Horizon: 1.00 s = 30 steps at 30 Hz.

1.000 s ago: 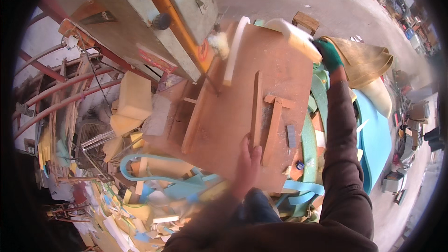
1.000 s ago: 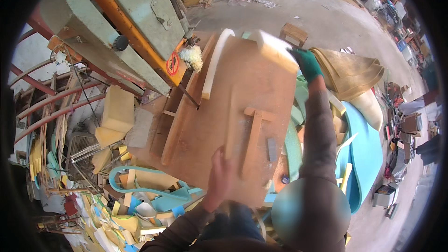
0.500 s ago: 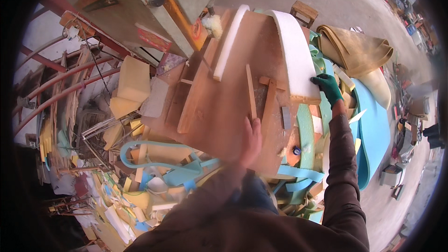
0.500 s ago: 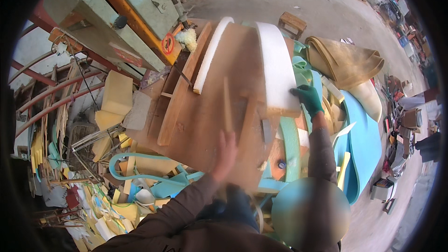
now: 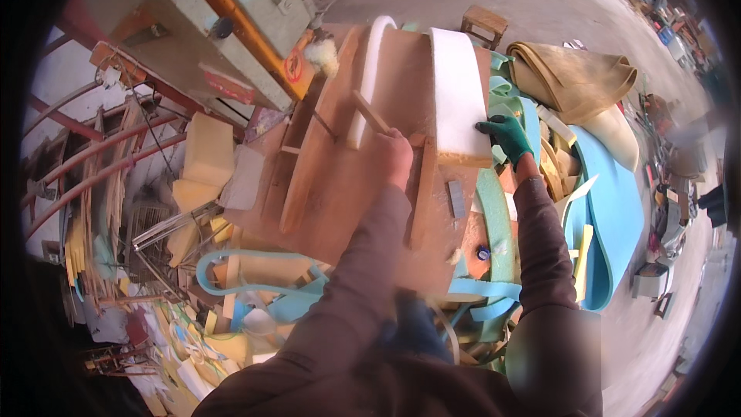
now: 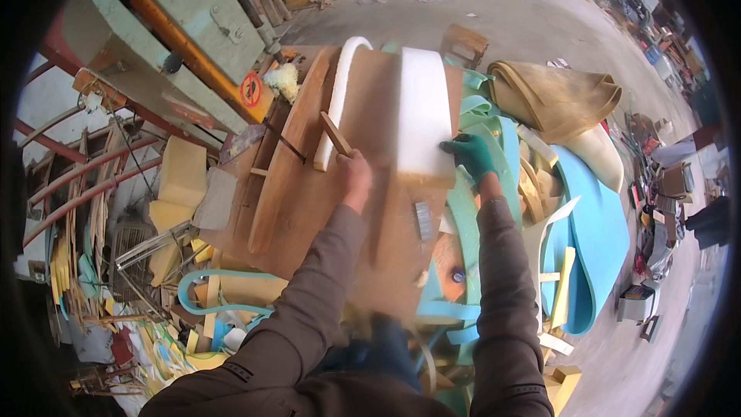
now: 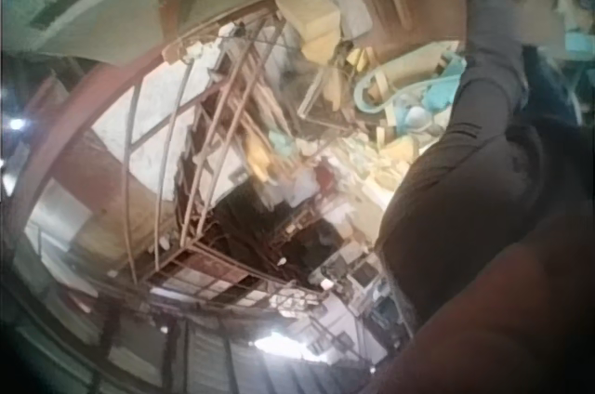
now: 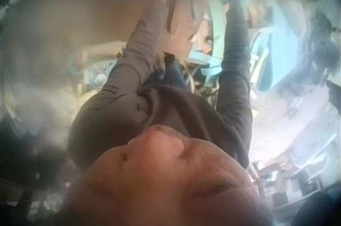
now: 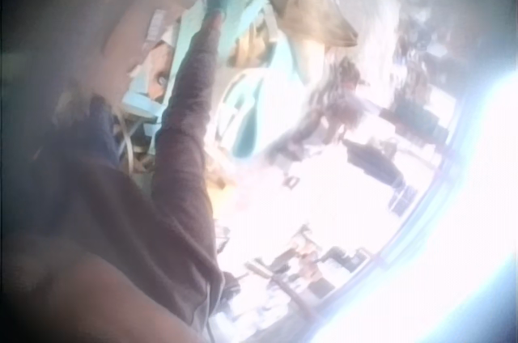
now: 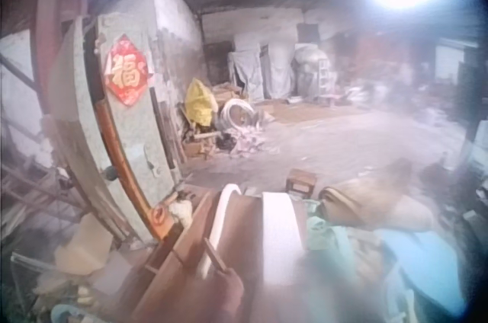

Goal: The person rummages through a large pile of mixed materials, moving aside foam and fabric pieces to locate a long white board. They then use a small wooden stick to scrape the surface of the board repeatedly.

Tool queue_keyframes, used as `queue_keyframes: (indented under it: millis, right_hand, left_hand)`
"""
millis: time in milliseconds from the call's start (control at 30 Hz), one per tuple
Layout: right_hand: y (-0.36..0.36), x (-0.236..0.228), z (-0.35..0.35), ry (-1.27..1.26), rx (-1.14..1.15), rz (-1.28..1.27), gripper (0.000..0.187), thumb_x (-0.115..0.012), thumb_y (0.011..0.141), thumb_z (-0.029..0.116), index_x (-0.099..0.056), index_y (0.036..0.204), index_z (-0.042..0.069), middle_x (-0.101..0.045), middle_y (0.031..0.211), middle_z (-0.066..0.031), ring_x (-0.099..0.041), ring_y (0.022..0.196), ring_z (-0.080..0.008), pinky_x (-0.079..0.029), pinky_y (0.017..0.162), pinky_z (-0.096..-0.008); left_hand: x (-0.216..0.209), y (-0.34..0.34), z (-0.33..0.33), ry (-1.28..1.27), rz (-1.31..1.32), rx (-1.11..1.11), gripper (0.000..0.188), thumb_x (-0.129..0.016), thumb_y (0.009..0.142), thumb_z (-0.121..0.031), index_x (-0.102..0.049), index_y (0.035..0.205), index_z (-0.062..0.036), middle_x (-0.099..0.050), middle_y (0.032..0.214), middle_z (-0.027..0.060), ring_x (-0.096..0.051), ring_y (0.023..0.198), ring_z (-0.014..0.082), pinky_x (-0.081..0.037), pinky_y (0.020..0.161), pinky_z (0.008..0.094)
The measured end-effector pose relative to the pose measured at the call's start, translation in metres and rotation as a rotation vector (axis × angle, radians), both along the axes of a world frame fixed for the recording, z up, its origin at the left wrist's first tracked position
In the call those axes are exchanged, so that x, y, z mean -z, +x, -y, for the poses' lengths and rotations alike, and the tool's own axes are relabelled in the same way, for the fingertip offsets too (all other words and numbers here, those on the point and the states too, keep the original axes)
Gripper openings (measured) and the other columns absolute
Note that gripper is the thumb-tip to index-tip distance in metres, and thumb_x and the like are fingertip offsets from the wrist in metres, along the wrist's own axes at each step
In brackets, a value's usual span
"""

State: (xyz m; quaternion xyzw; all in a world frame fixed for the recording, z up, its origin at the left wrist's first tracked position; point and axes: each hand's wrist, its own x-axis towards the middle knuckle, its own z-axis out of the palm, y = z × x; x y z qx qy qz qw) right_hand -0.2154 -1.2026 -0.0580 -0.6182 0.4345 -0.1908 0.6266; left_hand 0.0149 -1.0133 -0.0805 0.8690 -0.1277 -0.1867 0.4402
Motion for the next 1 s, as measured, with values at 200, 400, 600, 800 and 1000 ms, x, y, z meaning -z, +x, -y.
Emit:
queue_keyframes:
  millis: [200, 400, 600, 800, 1000]
  right_hand:
    - [-0.029, -0.005, 0.007, 0.290, 0.126, 0.198, 0.035, -0.085, 0.092, 0.029, -0.077, 0.115, 0.004, -0.075, 0.099, -0.0030, -0.069, 0.081, -0.0144, -0.055, 0.073, -0.0311]
    - [-0.035, 0.035, 0.031, -0.273, 0.057, 0.478, 0.023, -0.068, 0.104, 0.010, -0.074, 0.123, 0.000, -0.075, 0.115, -0.0073, -0.071, 0.106, -0.0185, -0.056, 0.096, -0.0337]
    - [-0.176, -0.111, 0.082, -0.409, 0.364, 0.684, 0.028, -0.058, 0.110, 0.018, -0.071, 0.127, -0.001, -0.070, 0.106, -0.0060, -0.066, 0.095, -0.0158, -0.054, 0.084, -0.0315]
    - [-0.342, -0.176, -0.077, -0.529, 0.756, 0.171, 0.025, -0.063, 0.106, 0.014, -0.068, 0.127, 0.001, -0.060, 0.086, -0.0051, -0.055, 0.072, -0.0132, -0.048, 0.064, -0.0329]
    - [-0.412, -0.123, -0.217, -0.461, 0.971, 0.332, 0.025, -0.063, 0.109, 0.010, -0.068, 0.133, 0.008, -0.056, 0.088, 0.0035, -0.053, 0.072, -0.0083, -0.044, 0.063, -0.0249]
  left_hand:
    - [-0.030, -0.009, 0.011, -0.146, -0.396, 0.093, 0.038, -0.047, 0.110, -0.034, -0.056, 0.122, 0.0011, -0.065, 0.077, 0.0161, -0.061, 0.052, 0.0265, -0.047, 0.045, 0.0411]
    - [-0.029, -0.005, 0.024, -0.309, -0.542, 0.118, 0.026, -0.053, 0.108, -0.034, -0.052, 0.108, -0.0088, -0.041, 0.069, -0.0001, -0.037, 0.043, 0.0118, -0.025, 0.038, 0.0316]
    - [0.007, 0.016, 0.060, -0.383, -0.579, 0.198, 0.023, -0.055, 0.108, -0.035, -0.052, 0.102, -0.0131, -0.038, 0.067, -0.0029, -0.037, 0.045, 0.0096, -0.025, 0.039, 0.0299]
    - [-0.030, 0.028, 0.154, -0.630, -0.735, 0.558, 0.030, -0.057, 0.108, -0.042, -0.053, 0.095, -0.0153, -0.044, 0.068, -0.0028, -0.041, 0.048, 0.0094, -0.027, 0.041, 0.0280]
    - [-0.068, -0.092, 0.148, -0.542, -0.567, 0.564, 0.036, -0.058, 0.110, -0.046, -0.057, 0.100, -0.0121, -0.048, 0.074, -0.0025, -0.043, 0.054, 0.0099, -0.035, 0.049, 0.0281]
